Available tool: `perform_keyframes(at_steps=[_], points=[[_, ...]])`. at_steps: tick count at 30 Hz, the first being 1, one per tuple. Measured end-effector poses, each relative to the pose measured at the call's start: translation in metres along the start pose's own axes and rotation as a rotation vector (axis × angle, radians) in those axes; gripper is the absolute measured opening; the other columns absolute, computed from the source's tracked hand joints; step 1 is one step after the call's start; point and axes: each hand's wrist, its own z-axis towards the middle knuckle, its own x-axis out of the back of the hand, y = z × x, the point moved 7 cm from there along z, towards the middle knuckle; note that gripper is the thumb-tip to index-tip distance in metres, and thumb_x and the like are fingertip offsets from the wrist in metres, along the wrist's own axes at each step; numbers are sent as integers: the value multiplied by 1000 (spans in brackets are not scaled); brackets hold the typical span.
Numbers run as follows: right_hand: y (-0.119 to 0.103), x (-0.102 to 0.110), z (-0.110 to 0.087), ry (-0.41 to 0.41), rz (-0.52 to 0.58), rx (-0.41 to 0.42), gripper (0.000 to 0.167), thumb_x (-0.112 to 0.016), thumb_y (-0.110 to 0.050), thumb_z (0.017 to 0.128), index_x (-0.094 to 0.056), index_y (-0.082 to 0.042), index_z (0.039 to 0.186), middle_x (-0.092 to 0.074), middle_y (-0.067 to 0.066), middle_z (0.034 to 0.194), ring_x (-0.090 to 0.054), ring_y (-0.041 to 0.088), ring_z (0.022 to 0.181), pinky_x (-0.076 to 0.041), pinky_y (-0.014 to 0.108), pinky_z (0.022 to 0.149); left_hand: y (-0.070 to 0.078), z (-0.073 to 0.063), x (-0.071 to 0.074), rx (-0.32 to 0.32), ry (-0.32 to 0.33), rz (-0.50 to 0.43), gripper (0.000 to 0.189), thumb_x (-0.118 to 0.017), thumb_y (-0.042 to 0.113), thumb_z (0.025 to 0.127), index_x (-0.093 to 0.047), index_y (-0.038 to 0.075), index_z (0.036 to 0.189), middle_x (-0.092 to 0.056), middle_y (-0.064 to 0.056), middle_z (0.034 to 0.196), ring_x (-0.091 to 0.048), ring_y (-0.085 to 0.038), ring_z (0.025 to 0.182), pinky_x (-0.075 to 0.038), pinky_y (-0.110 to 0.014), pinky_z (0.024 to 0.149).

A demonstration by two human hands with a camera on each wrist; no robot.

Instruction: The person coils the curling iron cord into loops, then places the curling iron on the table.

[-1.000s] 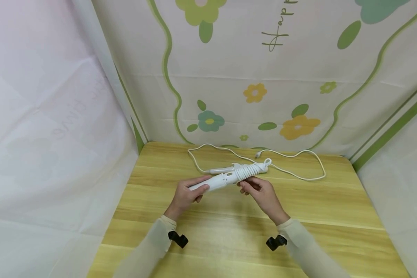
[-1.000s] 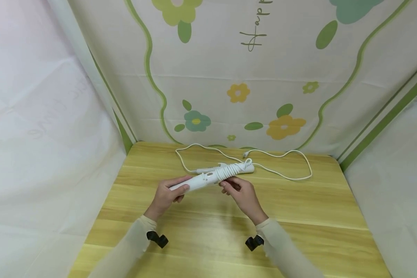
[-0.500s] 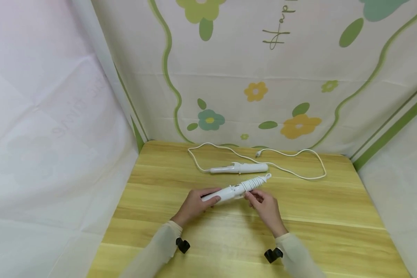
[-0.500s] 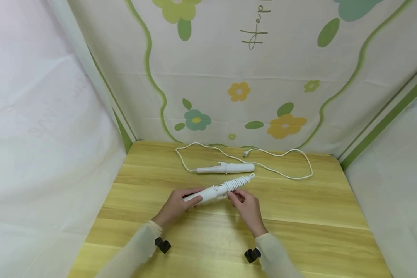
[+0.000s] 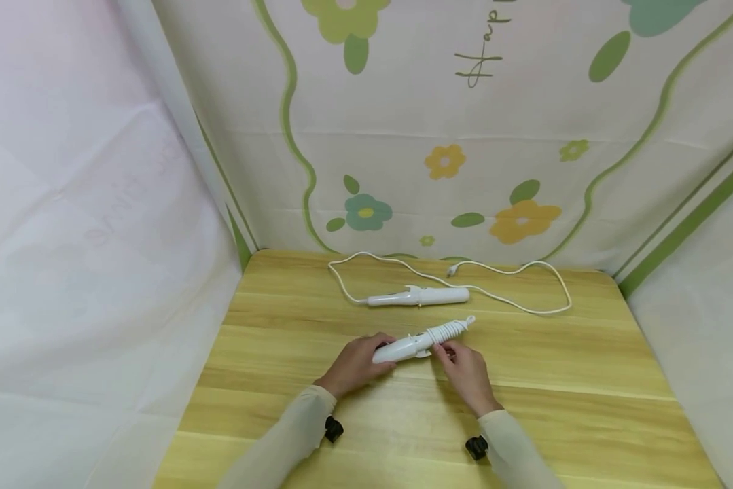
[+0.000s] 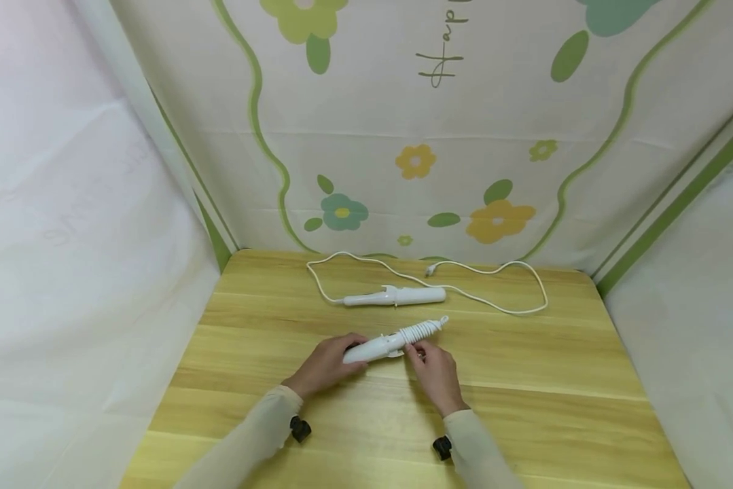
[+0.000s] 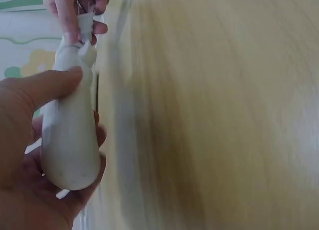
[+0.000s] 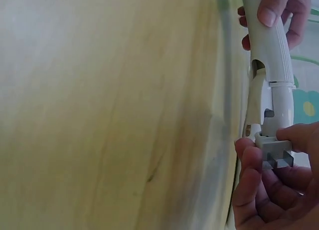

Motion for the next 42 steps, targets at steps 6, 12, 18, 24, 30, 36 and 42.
perform_keyframes(at_steps=[6,12,18,24,30,36,42], points=[[7,-12,5,-17,-52,10,18,-72,-25,107,-79,-10,100,-77,3,90,-70,17,83,-58,42,76,-3,3,-8,54,-13,32,43,-84,35,99,-70,21,137,-74,3,125,-61,-14,108,-54,-35,94],[5,-12,5,31,-136,33,17,-73,-27,105,-78,-13,96,-78,4,93,-72,22,84,-59,47,73,-1,7,-9,8,-11,53,42,-83,32,100,-70,18,137,-71,0,134,-64,-18,123,-55,-40,105],[4,-8,2,71,-230,28,20,-73,-37,103,-79,-21,93,-74,-2,96,-71,21,84,-55,42,64,-1,10,-10,3,-25,51,47,-81,30,98,-71,13,141,-72,-4,136,-63,-23,124,-53,-39,104],[8,-7,2,74,-211,18,22,-75,-42,102,-79,-22,93,-74,-2,100,-70,18,86,-56,42,66,-2,11,-11,7,-32,63,50,-82,32,96,-71,13,141,-71,-6,133,-62,-24,119,-53,-38,99],[14,-6,-1,52,-176,-9,27,-75,-48,103,-79,-22,97,-73,-2,102,-70,17,88,-56,42,70,-3,9,-11,12,-44,47,57,-82,37,97,-69,11,146,-69,-9,137,-61,-28,124,-53,-43,102],[21,0,-3,38,-121,-46,35,-70,-53,105,-80,-20,100,-74,1,103,-70,18,91,-56,45,77,-5,20,10,49,13,33,60,-73,52,103,-66,15,150,-66,-6,147,-58,-30,136,-50,-52,113],[31,15,5,75,-76,-64,37,-67,-49,108,-79,-14,102,-74,4,98,-67,20,87,-54,43,79,-8,44,40,45,81,66,52,-74,42,105,-67,13,148,-63,-8,149,-56,-32,138,-47,-55,117]])
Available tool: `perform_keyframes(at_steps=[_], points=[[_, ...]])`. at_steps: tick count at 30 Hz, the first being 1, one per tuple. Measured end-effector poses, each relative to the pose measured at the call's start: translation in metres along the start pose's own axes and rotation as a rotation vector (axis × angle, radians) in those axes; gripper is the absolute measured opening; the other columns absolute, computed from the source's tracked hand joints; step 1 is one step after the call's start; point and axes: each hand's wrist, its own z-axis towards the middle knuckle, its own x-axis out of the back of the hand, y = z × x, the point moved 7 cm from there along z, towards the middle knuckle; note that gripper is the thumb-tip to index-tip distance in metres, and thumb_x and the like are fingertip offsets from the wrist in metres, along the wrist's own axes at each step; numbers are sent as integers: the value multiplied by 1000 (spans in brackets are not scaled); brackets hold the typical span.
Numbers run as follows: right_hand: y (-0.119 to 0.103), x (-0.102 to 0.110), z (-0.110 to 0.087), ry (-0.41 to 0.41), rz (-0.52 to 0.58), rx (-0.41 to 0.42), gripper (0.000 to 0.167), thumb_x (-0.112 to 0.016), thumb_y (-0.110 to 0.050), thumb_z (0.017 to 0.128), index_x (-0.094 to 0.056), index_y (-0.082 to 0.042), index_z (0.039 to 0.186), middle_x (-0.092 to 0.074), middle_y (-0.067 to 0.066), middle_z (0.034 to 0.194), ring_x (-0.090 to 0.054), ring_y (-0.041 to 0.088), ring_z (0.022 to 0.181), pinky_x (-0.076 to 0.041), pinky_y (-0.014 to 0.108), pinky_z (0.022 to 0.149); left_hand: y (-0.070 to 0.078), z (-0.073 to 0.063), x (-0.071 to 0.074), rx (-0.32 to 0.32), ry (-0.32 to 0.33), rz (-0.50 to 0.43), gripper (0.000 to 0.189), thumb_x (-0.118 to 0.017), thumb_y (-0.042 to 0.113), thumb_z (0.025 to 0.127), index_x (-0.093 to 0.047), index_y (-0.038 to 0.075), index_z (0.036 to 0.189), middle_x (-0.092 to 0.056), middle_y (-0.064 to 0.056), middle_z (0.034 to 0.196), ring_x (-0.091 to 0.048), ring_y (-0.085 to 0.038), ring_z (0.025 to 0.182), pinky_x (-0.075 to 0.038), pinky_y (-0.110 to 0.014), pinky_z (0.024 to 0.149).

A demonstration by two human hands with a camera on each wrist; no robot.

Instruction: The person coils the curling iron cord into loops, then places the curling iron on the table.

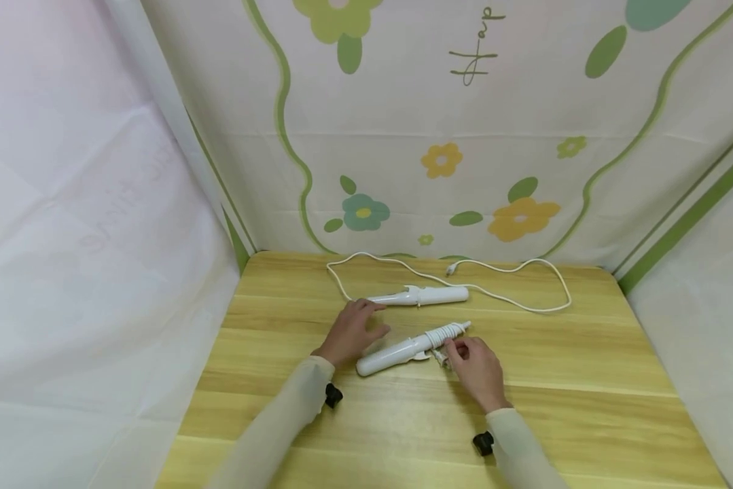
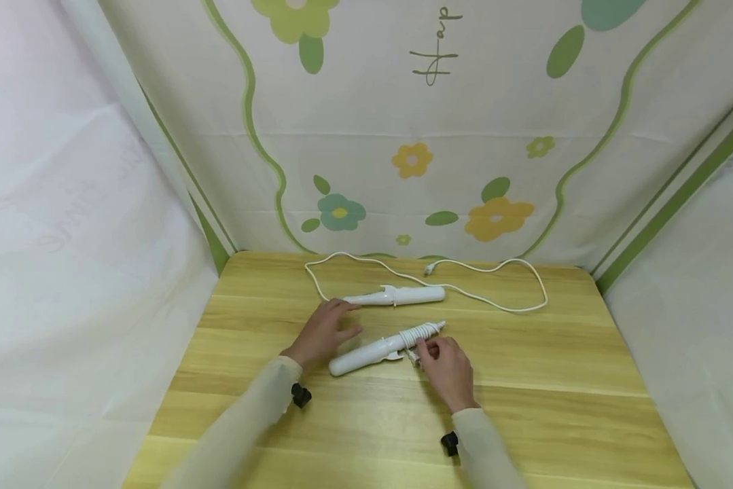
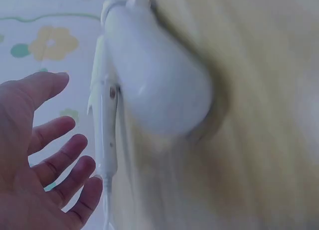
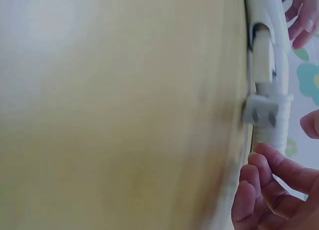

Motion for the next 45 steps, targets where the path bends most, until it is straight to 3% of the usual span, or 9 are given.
perform_keyframes(at_steps=[7,12,17,24,30,37,45], points=[[12,21,26,31,37,-4,38,-61,-47,111,-74,-12,107,-73,6,95,-67,23,87,-51,43,80,-10,27,14,14,34,61,43,-76,32,104,-70,15,143,-65,-8,146,-57,-31,130,-48,-51,113],[21,32,42,34,40,6,36,-59,-44,112,-71,-10,106,-73,8,96,-67,24,87,-50,41,79,-20,43,13,22,45,104,44,-81,32,101,-71,15,142,-67,-9,144,-59,-32,131,-49,-51,113],[28,39,60,9,81,33,37,-58,-41,113,-70,-6,116,-73,13,105,-68,28,95,-52,43,84,-28,51,11,32,59,128,43,-83,31,100,-73,17,139,-69,-8,142,-61,-33,130,-49,-51,112],[33,39,92,-82,145,94,43,-60,-35,114,-63,-1,139,-65,22,131,-64,38,116,-54,58,100,-29,57,12,35,52,141,45,-83,34,99,-73,18,139,-69,-8,143,-61,-35,131,-48,-55,111],[26,33,114,-181,168,177,49,-65,-32,112,-58,0,149,-56,26,146,-58,44,130,-54,63,104,-32,60,10,42,16,169,44,-82,37,100,-73,19,139,-69,-7,143,-60,-33,130,-48,-54,110],[25,24,131,-239,123,238,50,-69,-33,110,-61,-2,148,-57,26,145,-62,42,122,-55,59,99,-39,61,11,33,-15,145,45,-83,33,99,-73,17,139,-68,-9,144,-57,-34,132,-44,-56,116],[24,4,150,-325,71,310,54,-76,-37,104,-66,-5,147,-64,22,142,-61,40,125,-48,58,102,-56,59,14,28,-24,128,40,-83,29,99,-74,14,136,-70,-8,138,-57,-30,126,-46,-52,111]])
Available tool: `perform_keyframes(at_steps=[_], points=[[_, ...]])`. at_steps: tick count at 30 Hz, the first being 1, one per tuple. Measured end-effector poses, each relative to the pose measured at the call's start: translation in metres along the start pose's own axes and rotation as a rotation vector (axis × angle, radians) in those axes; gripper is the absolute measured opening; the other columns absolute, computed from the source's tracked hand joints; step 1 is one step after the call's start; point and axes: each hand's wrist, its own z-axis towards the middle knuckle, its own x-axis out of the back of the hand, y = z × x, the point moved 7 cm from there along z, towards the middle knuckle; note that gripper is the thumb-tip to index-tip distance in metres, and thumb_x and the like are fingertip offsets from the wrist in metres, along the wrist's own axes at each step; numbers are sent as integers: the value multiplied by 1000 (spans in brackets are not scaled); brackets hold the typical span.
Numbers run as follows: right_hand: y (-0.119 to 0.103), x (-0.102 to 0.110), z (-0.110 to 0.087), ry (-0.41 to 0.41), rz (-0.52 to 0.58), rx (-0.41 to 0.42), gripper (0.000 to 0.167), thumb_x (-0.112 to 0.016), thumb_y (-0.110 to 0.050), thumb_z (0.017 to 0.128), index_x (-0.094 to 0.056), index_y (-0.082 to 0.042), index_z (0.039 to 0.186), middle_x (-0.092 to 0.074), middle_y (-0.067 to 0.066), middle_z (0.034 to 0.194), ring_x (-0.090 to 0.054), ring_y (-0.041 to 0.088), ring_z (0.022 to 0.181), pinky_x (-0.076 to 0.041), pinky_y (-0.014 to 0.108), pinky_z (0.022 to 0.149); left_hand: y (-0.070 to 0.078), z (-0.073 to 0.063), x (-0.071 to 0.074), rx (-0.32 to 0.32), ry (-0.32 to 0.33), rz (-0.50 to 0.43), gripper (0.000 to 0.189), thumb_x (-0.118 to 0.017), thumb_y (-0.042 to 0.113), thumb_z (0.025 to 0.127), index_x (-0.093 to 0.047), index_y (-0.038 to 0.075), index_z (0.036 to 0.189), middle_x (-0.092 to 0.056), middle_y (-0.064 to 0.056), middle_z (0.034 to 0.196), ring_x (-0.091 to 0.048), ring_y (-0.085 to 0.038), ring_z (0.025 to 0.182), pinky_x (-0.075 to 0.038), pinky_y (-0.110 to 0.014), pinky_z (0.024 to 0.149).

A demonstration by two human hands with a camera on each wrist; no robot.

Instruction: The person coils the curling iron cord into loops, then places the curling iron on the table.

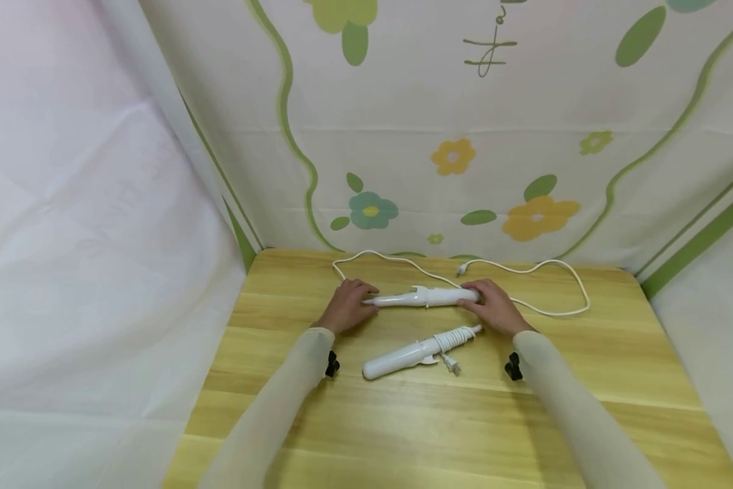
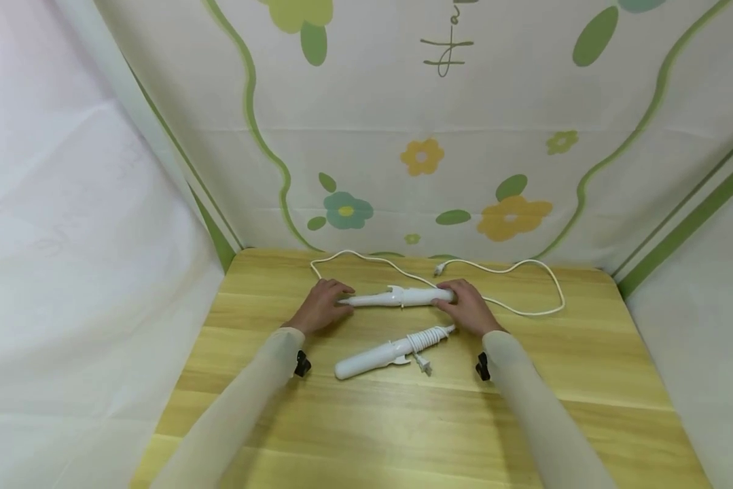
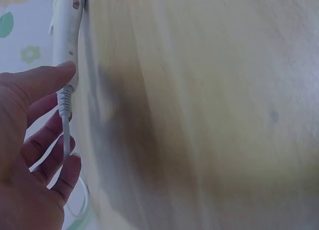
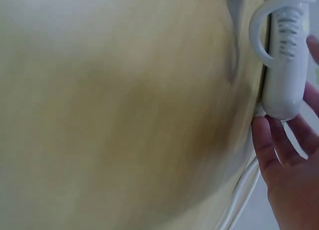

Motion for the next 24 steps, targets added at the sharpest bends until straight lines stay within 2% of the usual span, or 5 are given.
perform_keyframes(at_steps=[5,10,13,19,24], points=[[-1,-10,10,-72,-82,56,60,-81,-39,100,-65,-7,149,-60,20,146,-55,45,133,-44,66,110,-5,-1,-1,-9,-17,-53,37,-82,25,101,-75,12,135,-70,-8,135,-57,-29,123,-49,-47,109],[-6,-14,10,-84,-105,109,48,-82,-33,100,-70,-9,140,-56,19,144,-51,43,132,-42,67,109,-12,-2,-3,-4,-18,-31,34,-80,19,102,-74,13,135,-70,-7,135,-58,-27,124,-51,-45,109],[-8,-12,7,-89,-70,102,42,-82,-30,100,-70,-10,135,-61,17,141,-56,39,129,-44,61,108,-13,-4,-3,-8,-18,-24,33,-77,13,103,-74,13,136,-70,-8,135,-59,-28,125,-51,-46,111],[-11,-4,-7,-136,86,8,46,-79,-35,103,-63,-13,141,-71,13,128,-64,25,105,-52,42,91,-12,-8,-2,-22,-19,-39,33,-74,5,103,-73,10,135,-71,-9,133,-60,-30,127,-51,-48,113],[-15,12,-20,-117,199,-53,47,-78,-38,104,-62,-13,141,-69,14,130,-62,23,107,-52,35,89,-7,-8,1,-75,-9,-17,29,-75,11,104,-75,11,132,-75,-6,129,-63,-27,123,-50,-46,112]])
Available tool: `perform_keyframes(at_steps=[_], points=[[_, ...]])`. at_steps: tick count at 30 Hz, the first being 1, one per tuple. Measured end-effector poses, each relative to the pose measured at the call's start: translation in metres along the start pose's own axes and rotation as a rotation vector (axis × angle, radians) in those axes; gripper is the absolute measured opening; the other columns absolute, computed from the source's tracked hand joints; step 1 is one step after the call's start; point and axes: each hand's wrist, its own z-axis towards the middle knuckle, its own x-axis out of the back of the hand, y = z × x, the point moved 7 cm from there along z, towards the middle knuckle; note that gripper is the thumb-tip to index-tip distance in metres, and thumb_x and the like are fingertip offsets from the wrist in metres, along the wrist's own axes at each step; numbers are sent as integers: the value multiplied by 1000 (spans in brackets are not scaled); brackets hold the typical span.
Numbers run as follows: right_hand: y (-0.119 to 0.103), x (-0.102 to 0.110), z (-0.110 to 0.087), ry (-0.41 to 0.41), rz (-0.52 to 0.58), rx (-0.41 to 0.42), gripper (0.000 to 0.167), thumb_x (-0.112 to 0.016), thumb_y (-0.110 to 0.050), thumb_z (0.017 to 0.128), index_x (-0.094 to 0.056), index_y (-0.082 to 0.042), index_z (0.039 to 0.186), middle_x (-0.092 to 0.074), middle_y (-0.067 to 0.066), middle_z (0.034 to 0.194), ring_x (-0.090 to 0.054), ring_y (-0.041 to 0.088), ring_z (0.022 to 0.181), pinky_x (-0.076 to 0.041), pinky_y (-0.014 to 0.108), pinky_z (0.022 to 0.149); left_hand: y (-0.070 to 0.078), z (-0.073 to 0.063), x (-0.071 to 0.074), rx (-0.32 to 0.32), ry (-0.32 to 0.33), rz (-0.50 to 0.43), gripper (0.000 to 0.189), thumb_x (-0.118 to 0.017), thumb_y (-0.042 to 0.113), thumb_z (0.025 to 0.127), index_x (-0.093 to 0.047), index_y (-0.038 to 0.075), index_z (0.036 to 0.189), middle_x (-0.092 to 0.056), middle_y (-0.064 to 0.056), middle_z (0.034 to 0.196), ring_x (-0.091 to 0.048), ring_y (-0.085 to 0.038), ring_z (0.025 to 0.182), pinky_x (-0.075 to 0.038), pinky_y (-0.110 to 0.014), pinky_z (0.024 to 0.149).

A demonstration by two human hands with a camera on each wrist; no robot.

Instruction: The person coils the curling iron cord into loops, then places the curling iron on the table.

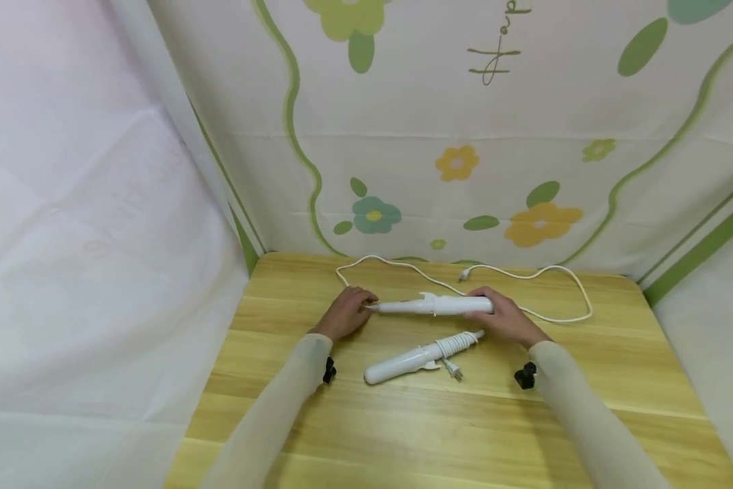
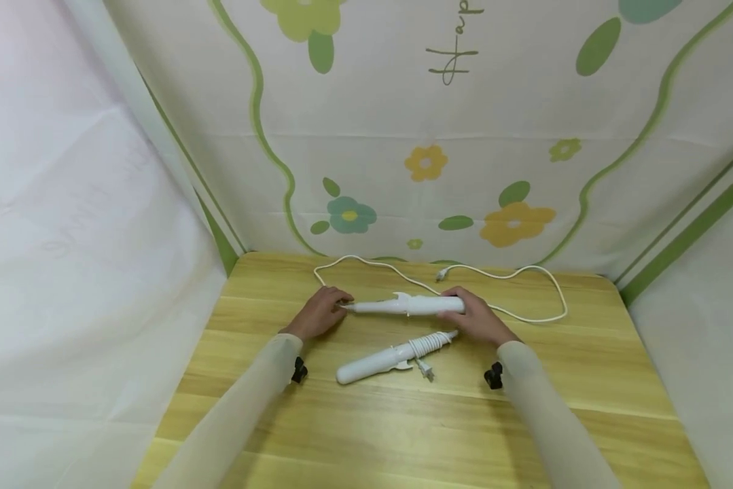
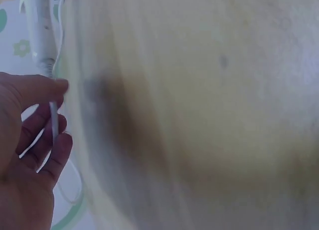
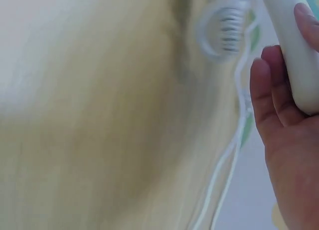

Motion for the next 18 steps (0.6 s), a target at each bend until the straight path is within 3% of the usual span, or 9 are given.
perform_keyframes(at_steps=[6,10,14,18], points=[[-11,17,-19,21,96,-17,43,-78,-29,104,-62,-7,138,-65,17,129,-61,21,105,-54,29,85,17,-5,20,-109,56,64,20,-77,22,104,-83,18,123,-82,2,116,-67,-21,109,-50,-46,104],[-20,27,-31,34,157,1,41,-81,-21,100,-62,-7,134,-64,8,126,-61,16,103,-54,27,85,33,-11,35,-172,110,81,19,-80,24,102,-85,21,119,-84,6,110,-70,-17,103,-47,-45,101],[-30,30,-41,8,237,35,43,-81,-13,100,-61,-5,138,-62,-2,132,-64,13,105,-58,27,87,47,-18,47,-199,134,81,19,-82,23,100,-86,21,118,-84,7,107,-72,-15,101,-45,-44,100],[-42,31,-53,-25,294,41,45,-78,-12,102,-64,-4,144,-63,-2,140,-71,19,100,-64,33,84,60,-27,57,-204,136,99,19,-81,26,100,-86,22,118,-84,9,106,-72,-12,99,-44,-41,99]])
